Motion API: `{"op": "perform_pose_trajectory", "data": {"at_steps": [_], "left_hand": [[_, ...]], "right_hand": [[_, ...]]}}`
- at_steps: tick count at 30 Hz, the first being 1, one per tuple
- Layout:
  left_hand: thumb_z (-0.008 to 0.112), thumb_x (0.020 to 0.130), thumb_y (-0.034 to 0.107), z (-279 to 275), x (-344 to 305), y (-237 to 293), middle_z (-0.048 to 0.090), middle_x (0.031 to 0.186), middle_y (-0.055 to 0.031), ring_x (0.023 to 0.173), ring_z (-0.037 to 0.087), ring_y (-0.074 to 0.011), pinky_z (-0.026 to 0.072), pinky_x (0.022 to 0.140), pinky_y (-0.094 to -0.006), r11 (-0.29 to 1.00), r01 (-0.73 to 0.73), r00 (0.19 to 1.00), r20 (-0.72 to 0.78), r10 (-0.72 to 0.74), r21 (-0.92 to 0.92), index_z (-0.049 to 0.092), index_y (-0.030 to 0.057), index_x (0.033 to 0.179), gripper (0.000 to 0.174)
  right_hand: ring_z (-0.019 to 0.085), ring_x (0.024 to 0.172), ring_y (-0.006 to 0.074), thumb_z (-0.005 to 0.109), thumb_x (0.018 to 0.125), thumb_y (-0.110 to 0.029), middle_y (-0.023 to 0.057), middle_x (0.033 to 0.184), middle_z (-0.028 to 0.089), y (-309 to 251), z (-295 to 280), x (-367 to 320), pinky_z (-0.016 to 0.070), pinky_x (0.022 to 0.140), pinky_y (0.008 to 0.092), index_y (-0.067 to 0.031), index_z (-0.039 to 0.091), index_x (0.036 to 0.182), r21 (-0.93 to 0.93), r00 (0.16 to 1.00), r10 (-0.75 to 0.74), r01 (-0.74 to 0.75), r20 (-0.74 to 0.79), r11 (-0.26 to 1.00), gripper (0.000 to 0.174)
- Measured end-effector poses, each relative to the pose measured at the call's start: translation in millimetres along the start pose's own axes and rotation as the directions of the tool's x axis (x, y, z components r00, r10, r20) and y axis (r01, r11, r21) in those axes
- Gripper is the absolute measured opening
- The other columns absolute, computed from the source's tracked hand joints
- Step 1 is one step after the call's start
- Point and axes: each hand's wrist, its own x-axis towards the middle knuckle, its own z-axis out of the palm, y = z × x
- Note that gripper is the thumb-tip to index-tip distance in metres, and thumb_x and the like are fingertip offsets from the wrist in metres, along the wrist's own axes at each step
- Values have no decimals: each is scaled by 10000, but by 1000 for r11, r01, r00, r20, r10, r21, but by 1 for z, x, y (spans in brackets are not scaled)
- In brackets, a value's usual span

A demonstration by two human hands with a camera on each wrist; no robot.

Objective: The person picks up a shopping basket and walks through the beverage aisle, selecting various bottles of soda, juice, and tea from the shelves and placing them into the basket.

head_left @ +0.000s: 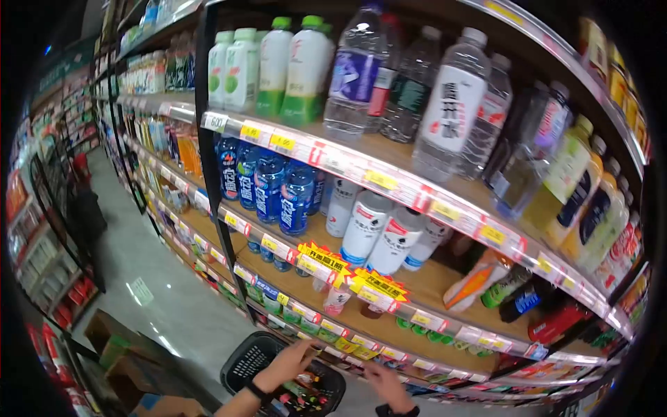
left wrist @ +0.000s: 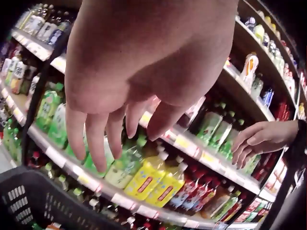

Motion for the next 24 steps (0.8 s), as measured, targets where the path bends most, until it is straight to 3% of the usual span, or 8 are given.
{"op": "perform_pose_trajectory", "data": {"at_steps": [4, 6, 8, 10, 13, 15, 19, 24], "left_hand": [[562, 844, 79, -55, 77, 113, 447, 1288, -230, 1163, 471, -380, 391, 975, -409, 941, -302, 934, -150, 324, 153, 363, 37, 1331, 527], [583, 843, 99, -67, 112, 148, 424, 1308, -228, 1252, 379, -370, 312, 1044, -387, 951, -295, 933, -187, 309, 95, 325, -6, 1336, 566], [584, 839, 88, -69, 151, 168, 387, 1334, -244, 1286, 341, -365, 293, 1058, -383, 868, -423, 836, -257, 485, 261, 275, -18, 1355, 611], [596, 820, 92, -66, 178, 190, 406, 1297, -258, 1246, 358, -391, 311, 1037, -404, 851, -462, 794, -313, 522, 249, 278, -38, 1339, 622], [615, 788, 109, -57, 208, 208, 448, 1202, -262, 1121, 403, -422, 339, 979, -449, 834, -377, 766, -370, 526, 404, 335, -78, 1263, 582], [642, 741, 124, -49, 219, 219, 483, 1065, -245, 999, 425, -418, 354, 912, -474, 816, -288, 740, -425, 521, 501, 393, -92, 1184, 552], [673, 715, 126, -40, 221, 222, 474, 1078, -241, 1004, 437, -418, 372, 913, -467, 753, -212, 687, -453, 568, 623, 377, -97, 1211, 619], [682, 715, 133, -27, 206, 230, 410, 1197, -252, 1067, 444, -447, 405, 897, -447, 833, -323, 759, -402, 512, 449, 337, -43, 1275, 681]], "right_hand": [[633, 799, 226, 618, 846, -146, 153, 977, 634, -75, -44, 39, 505, 725, 313, -14, 585, 1083, -38, 967, -151, 146, -207, 988, 273], [617, 901, 255, 635, 822, -113, 157, 1028, 612, -102, -62, 75, 484, 799, 322, -2, 568, 1104, -39, 829, -404, 423, -388, 905, 310], [567, 1031, 282, 648, 795, -81, 173, 1109, 567, -126, -84, 107, 442, 885, 340, 6, 527, 1160, -46, 767, -443, 479, -463, 877, 394], [510, 1118, 322, 645, 777, -55, 212, 1192, 512, -152, -98, 135, 408, 935, 368, 7, 427, 1266, -203, 637, -513, 497, -575, 844, 539], [487, 1113, 374, 587, 802, -36, 258, 1217, 466, -177, -109, 172, 413, 915, 403, -7, 340, 1332, -155, 632, -563, 581, -533, 799, 585], [484, 1083, 407, 545, 815, -34, 277, 1185, 467, -167, -103, 200, 412, 896, 426, 3, 303, 1349, -128, 607, -542, 590, -581, 797, 588], [491, 1024, 444, 488, 833, -48, 283, 1120, 482, -169, -100, 195, 418, 858, 441, 51, 328, 1293, -150, 602, -494, 528, -627, 836, 497], [520, 1037, 421, 537, 816, -69, 270, 1142, 502, -163, -103, 171, 432, 847, 424, 56, 364, 1237, -72, 591, -395, 493, -704, 867, 471]]}}
